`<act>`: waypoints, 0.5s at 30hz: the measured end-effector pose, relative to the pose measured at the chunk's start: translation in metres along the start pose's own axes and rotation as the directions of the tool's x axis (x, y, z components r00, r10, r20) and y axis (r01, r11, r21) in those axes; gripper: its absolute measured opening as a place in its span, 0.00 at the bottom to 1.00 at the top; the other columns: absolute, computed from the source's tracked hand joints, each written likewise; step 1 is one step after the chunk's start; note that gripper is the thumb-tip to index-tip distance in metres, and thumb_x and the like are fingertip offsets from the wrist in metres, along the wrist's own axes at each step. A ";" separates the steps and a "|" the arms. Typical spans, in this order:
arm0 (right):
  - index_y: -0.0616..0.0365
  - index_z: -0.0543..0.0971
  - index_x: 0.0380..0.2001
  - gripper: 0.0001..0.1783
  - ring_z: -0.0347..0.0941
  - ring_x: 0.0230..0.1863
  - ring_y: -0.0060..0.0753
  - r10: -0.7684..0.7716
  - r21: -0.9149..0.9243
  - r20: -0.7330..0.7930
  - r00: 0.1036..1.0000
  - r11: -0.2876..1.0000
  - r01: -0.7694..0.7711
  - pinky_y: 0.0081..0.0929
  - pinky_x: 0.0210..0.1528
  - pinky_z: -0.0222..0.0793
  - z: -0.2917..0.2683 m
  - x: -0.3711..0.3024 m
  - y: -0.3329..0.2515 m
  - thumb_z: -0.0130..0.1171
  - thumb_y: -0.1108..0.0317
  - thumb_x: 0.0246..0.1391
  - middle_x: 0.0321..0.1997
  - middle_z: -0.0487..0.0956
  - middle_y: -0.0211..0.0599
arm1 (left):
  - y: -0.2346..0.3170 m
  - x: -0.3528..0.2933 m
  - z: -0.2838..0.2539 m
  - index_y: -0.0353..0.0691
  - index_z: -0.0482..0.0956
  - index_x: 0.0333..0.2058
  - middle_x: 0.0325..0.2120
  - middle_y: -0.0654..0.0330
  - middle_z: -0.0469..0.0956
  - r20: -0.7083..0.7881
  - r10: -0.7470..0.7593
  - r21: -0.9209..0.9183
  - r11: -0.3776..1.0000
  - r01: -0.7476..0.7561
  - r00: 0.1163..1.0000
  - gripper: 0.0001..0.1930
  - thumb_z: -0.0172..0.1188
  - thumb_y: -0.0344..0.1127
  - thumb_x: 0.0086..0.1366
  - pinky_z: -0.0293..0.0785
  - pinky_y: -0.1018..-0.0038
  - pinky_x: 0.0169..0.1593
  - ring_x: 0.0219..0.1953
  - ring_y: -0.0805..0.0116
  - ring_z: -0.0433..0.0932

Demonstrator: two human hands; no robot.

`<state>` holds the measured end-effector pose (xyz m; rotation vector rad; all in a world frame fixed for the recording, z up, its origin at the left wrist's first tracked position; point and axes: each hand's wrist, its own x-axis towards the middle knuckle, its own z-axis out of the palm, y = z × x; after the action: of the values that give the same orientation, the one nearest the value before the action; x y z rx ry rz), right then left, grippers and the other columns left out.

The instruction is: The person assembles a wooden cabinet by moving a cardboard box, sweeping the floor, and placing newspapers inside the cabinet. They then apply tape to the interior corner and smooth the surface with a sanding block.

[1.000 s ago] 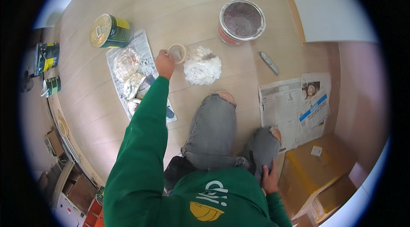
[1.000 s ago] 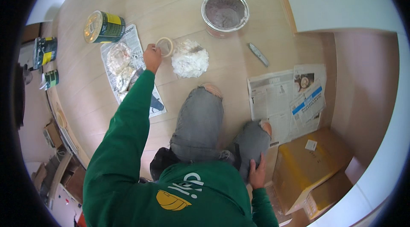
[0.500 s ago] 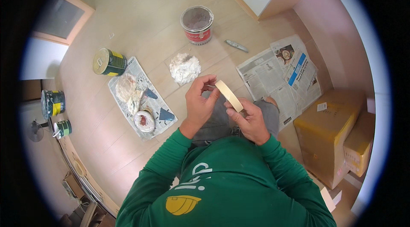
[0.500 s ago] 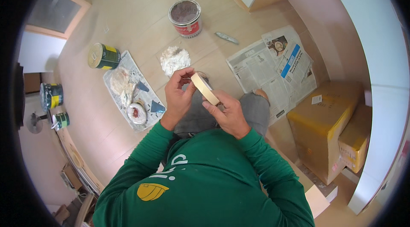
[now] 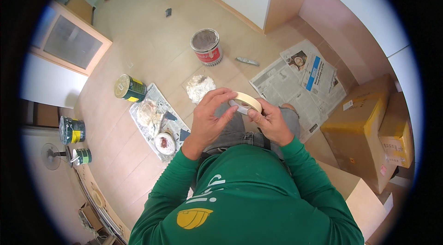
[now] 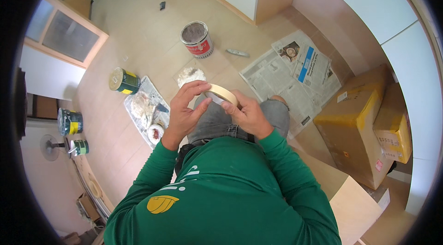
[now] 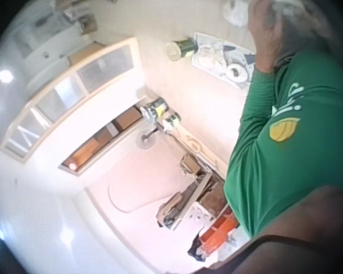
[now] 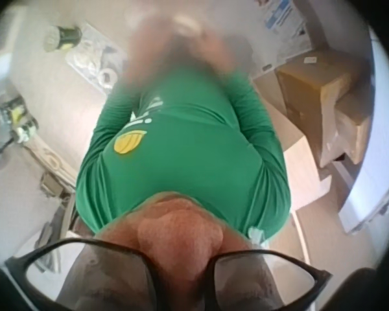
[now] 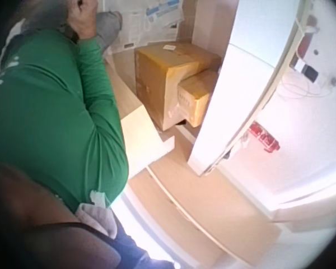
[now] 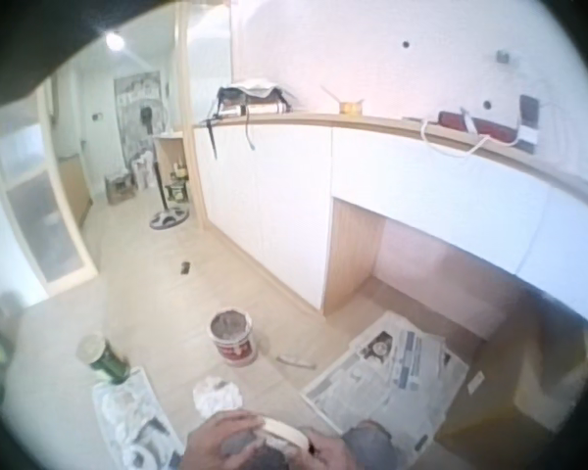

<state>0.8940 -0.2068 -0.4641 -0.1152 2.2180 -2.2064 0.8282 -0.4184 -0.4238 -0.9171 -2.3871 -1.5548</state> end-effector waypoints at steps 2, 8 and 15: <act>0.61 0.80 0.52 0.22 0.70 0.31 0.16 0.033 0.000 0.045 0.998 0.999 -0.033 0.21 0.34 0.69 -0.002 0.000 -0.006 0.63 0.52 0.69 0.30 0.78 0.24 | 0.007 0.001 -0.006 0.41 0.85 0.49 0.48 0.53 0.83 0.028 0.034 0.047 0.998 -0.035 0.999 0.17 0.72 0.27 0.61 0.80 0.67 0.51 0.49 0.58 0.84; 0.59 0.80 0.53 0.20 0.70 0.30 0.16 0.044 -0.078 0.084 0.995 0.996 -0.037 0.21 0.33 0.68 0.001 0.002 -0.014 0.62 0.55 0.69 0.29 0.77 0.24 | 0.008 0.005 -0.016 0.40 0.87 0.44 0.41 0.55 0.86 0.057 0.113 0.178 0.977 -0.122 0.992 0.13 0.72 0.25 0.59 0.83 0.67 0.47 0.43 0.58 0.86; 0.61 0.80 0.54 0.20 0.71 0.32 0.16 0.049 -0.089 0.158 0.986 0.995 -0.036 0.20 0.35 0.69 -0.008 0.004 -0.016 0.62 0.57 0.69 0.33 0.78 0.25 | 0.012 0.014 -0.022 0.37 0.85 0.40 0.38 0.53 0.86 0.180 0.129 0.247 0.954 -0.172 0.975 0.08 0.69 0.25 0.61 0.83 0.67 0.40 0.39 0.56 0.86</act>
<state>0.8907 -0.1994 -0.4476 -0.2345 2.2071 -2.0039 0.8197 -0.4291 -0.3984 -1.1730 -2.4832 -1.1161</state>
